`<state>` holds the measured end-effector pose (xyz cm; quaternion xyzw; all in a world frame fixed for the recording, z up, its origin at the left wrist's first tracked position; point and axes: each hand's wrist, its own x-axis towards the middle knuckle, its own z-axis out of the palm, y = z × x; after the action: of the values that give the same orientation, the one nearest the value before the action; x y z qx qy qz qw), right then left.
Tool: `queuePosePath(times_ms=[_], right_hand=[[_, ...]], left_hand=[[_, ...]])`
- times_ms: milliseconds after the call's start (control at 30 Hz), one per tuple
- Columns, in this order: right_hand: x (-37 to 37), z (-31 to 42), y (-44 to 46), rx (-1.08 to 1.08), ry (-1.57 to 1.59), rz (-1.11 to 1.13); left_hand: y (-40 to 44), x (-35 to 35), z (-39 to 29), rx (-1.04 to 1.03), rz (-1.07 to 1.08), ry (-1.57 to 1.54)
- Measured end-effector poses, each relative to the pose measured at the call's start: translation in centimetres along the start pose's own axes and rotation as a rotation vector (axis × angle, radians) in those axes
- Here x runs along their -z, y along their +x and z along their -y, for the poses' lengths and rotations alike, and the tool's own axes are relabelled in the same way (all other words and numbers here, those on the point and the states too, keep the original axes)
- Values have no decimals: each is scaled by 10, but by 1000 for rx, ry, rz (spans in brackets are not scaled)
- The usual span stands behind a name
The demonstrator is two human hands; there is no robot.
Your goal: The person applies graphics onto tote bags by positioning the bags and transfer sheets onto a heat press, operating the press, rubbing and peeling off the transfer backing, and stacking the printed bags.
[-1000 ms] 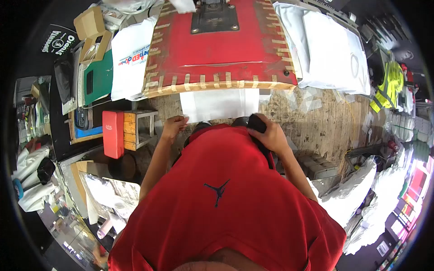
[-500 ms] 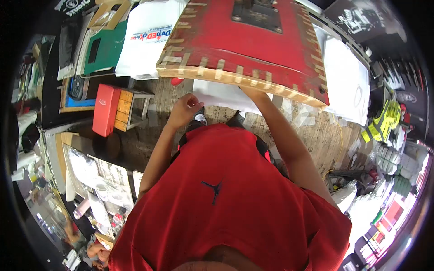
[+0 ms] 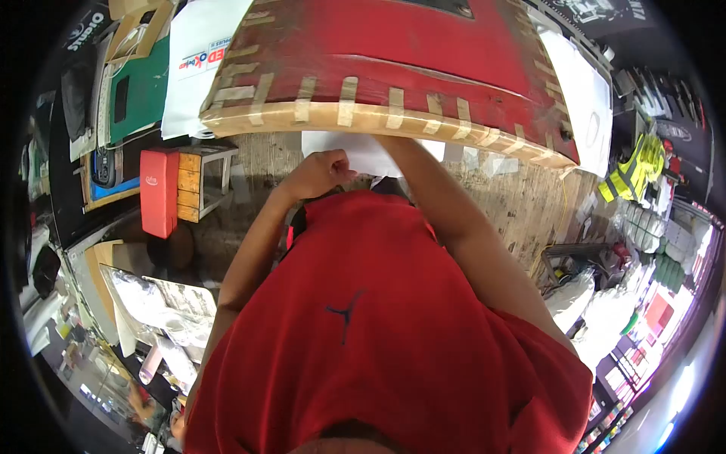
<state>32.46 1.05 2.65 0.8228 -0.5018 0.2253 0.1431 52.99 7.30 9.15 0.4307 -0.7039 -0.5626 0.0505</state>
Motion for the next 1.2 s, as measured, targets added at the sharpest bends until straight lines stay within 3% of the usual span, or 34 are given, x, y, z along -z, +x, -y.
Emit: queuePosePath(times_ms=[133, 300, 333, 400, 467, 500, 633, 733, 767, 833, 900, 967, 1067, 1200], right_hand=[[34, -82, -51, 18, -427, 19], [25, -102, -75, 324, -1051, 172], [8, -95, -77, 371, -1044, 209], [-53, -66, -93, 122, -414, 261], [-36, -17, -20, -106, 202, 182], [-33, -2, 10, -144, 299, 175], [-44, 15, 95, -302, 317, 331], [-32, 31, 91, -428, 366, 497], [-23, 45, 77, -385, 375, 463], [4, 64, 42, -127, 320, 39], [14, 39, 19, -163, 312, 17], [35, 3, -8, -276, 350, 43], [74, -58, -53, -434, 182, -34], [79, -67, -52, -421, 106, -20]], left_hand=[[-10, 13, 15, 37, -89, -84], [-49, 15, 36, 141, -219, -271], [-53, 13, 40, 159, -264, -316], [-62, 5, 45, 172, -284, -318], [-58, 1, 51, 181, -320, -313], [-53, -4, 53, 163, -318, -323], [-40, 5, 8, 102, -259, -224], [-38, 14, 1, 80, -208, -144], [-36, 16, -3, 76, -210, -111], [-30, 12, 14, 93, -196, -115], [-24, 13, 18, 112, -186, -123], [-29, 12, 16, 25, -364, -50], [-31, 17, 28, 70, -355, -95], [-35, 17, 26, 173, -437, -252]])
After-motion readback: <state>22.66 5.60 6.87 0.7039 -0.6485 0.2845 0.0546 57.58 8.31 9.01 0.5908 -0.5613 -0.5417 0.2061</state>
